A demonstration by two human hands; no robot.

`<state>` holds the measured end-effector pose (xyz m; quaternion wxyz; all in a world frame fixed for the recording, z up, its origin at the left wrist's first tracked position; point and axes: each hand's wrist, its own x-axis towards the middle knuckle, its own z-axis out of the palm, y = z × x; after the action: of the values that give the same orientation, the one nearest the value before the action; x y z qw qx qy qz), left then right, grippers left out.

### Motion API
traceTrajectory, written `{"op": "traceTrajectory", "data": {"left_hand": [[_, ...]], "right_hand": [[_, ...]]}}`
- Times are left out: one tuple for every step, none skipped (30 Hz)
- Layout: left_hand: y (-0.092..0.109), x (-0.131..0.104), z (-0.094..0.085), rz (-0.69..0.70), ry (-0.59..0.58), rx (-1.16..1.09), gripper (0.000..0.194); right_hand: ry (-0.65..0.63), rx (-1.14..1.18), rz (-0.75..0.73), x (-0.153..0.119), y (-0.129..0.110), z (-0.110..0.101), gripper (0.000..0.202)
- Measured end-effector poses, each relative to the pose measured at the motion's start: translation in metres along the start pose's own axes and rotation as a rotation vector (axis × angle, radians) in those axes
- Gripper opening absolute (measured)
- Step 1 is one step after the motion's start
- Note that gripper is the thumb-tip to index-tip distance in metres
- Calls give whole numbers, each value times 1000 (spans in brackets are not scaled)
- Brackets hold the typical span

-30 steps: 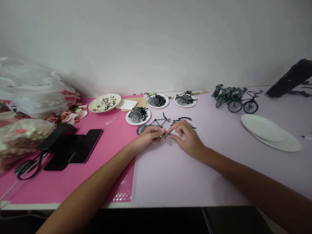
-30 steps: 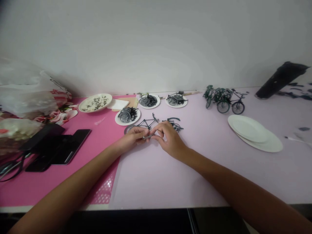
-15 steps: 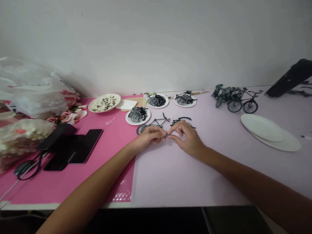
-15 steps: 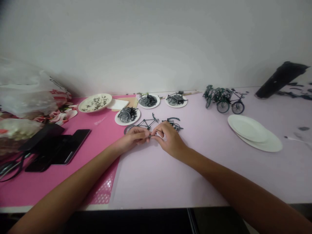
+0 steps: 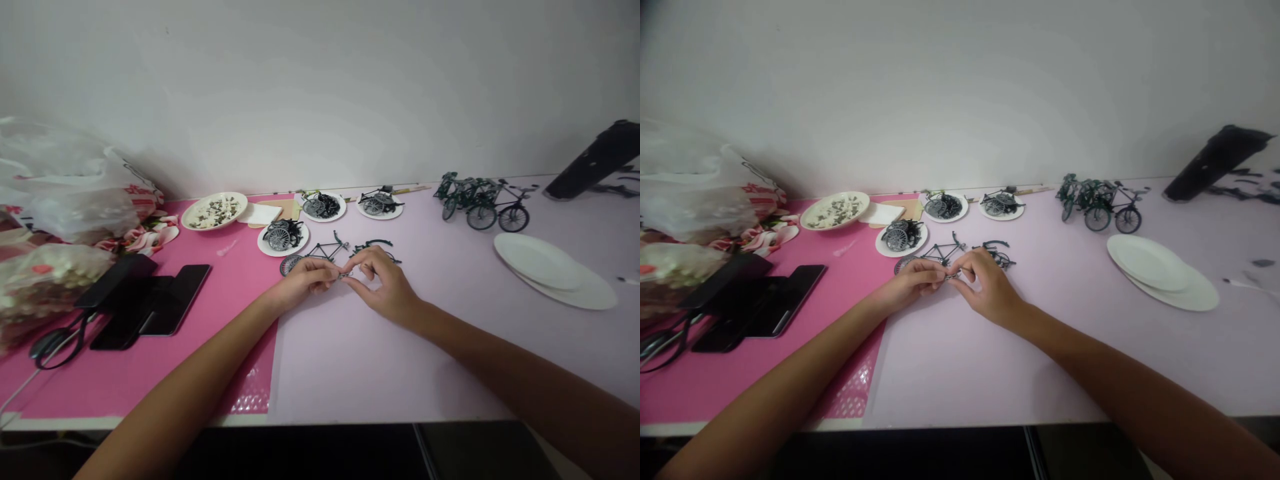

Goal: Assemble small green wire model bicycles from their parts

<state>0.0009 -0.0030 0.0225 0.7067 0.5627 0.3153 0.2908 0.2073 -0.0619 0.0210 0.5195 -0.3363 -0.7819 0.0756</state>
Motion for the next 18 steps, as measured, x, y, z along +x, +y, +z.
{"op": "traceTrajectory", "data": {"left_hand": [[0, 0, 0, 2, -1, -7, 27], [0, 0, 0, 4, -3, -14, 27], [0, 0, 0, 4, -5, -20, 28], [0, 0, 0, 3, -5, -26, 28], [0, 0, 0, 3, -3, -32, 29], [0, 0, 0, 2, -1, -35, 29], [0, 0, 0, 1, 1, -37, 29], [0, 0, 0, -1, 3, -37, 29], [0, 0, 0, -3, 4, -36, 28], [0, 0, 0, -5, 4, -34, 28], [1, 0, 0, -6, 5, -32, 28], [1, 0, 0, -6, 4, -30, 28], [1, 0, 0, -6, 2, -27, 28], [1, 0, 0, -5, 0, -24, 28], [1, 0, 0, -5, -2, -22, 28], [0, 0, 0, -5, -5, -19, 28], [0, 0, 0, -7, -6, -16, 28], [0, 0, -1, -7, -7, -12, 28]], "right_hand": [[-2, -3, 7, 0, 0, 0, 27], [-5, -4, 13, 0, -1, -1, 27], [-7, -5, 16, 0, -1, -1, 27], [-8, -5, 14, 0, -1, -1, 26], [-8, -5, 10, 0, -1, -1, 26], [-8, -5, 8, 0, -1, -1, 26], [-9, -4, 8, 0, -1, -1, 26], [-9, -3, 10, 0, 0, -1, 26], [-9, -1, 12, 0, 0, 0, 26], [-8, 2, 11, 0, 1, 0, 26], [-7, 7, 8, 0, 1, 0, 26], [-6, 10, 4, 0, 2, 0, 25], [-5, 11, -1, 0, 2, 0, 25], [-6, 9, -1, 0, 2, 0, 24], [-8, 5, 1, 0, 3, 0, 24], [-11, 1, 6, 0, 3, 0, 23], [-13, -2, 11, 0, 3, 0, 23], [-14, -3, 15, 0, 4, 0, 23]]}}
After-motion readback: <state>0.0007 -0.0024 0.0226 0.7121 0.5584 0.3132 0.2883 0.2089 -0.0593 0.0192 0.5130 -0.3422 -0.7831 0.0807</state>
